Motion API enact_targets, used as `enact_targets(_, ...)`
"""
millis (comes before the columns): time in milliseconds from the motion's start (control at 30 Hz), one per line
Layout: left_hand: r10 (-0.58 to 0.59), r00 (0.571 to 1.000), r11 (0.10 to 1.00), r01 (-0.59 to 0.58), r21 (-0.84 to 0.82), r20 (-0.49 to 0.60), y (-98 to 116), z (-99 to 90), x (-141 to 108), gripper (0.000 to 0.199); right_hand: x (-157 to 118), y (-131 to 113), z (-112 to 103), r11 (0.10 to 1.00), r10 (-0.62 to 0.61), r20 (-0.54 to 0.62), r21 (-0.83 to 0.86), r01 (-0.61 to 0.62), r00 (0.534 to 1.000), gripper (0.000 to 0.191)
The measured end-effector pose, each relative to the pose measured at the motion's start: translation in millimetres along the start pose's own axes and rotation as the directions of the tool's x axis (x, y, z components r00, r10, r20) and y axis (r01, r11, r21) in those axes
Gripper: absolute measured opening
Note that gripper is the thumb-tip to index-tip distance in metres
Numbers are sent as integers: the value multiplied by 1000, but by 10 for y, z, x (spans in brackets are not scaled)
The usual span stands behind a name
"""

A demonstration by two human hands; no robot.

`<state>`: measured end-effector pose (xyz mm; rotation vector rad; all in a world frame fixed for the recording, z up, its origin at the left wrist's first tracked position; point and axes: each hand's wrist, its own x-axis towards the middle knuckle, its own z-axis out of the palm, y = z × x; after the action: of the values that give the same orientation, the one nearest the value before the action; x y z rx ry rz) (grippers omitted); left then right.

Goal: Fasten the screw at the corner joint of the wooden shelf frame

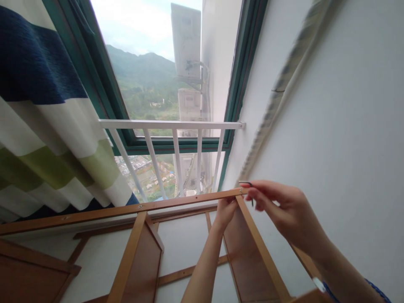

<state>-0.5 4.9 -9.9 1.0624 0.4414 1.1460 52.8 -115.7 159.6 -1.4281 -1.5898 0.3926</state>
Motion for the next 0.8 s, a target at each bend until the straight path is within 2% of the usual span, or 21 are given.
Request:
enact_targets(33,-4,1000,1000,4,-2,4,-5,0,3,20,93,157,-31,964,-89,-20,-253,81,996,20)
enact_targets(67,-10,1000,1000,10,-6,9,-12,1,7,20,176,298,-58,881,-97,60,-459,114,993,21)
enact_targets(100,-16,1000,1000,16,-10,10,-18,2,11,21,243,422,-78,802,-48,182,-579,146,982,23)
enact_targets(133,-20,1000,1000,20,-14,10,-22,4,14,22,294,524,-87,773,-17,229,-615,158,973,23)
enact_targets(200,-27,1000,999,28,-20,14,-21,9,17,22,354,668,-79,742,37,289,-649,167,957,25)
enact_targets(333,-33,999,999,34,-19,24,10,16,14,23,381,790,-24,719,74,312,-675,166,947,26)
enact_targets(533,-28,999,999,28,-20,37,5,7,16,22,385,823,-16,695,105,321,-701,162,941,27)
enact_targets(800,-24,998,999,26,-43,51,19,24,10,26,370,826,-5,705,124,337,-691,156,933,29)
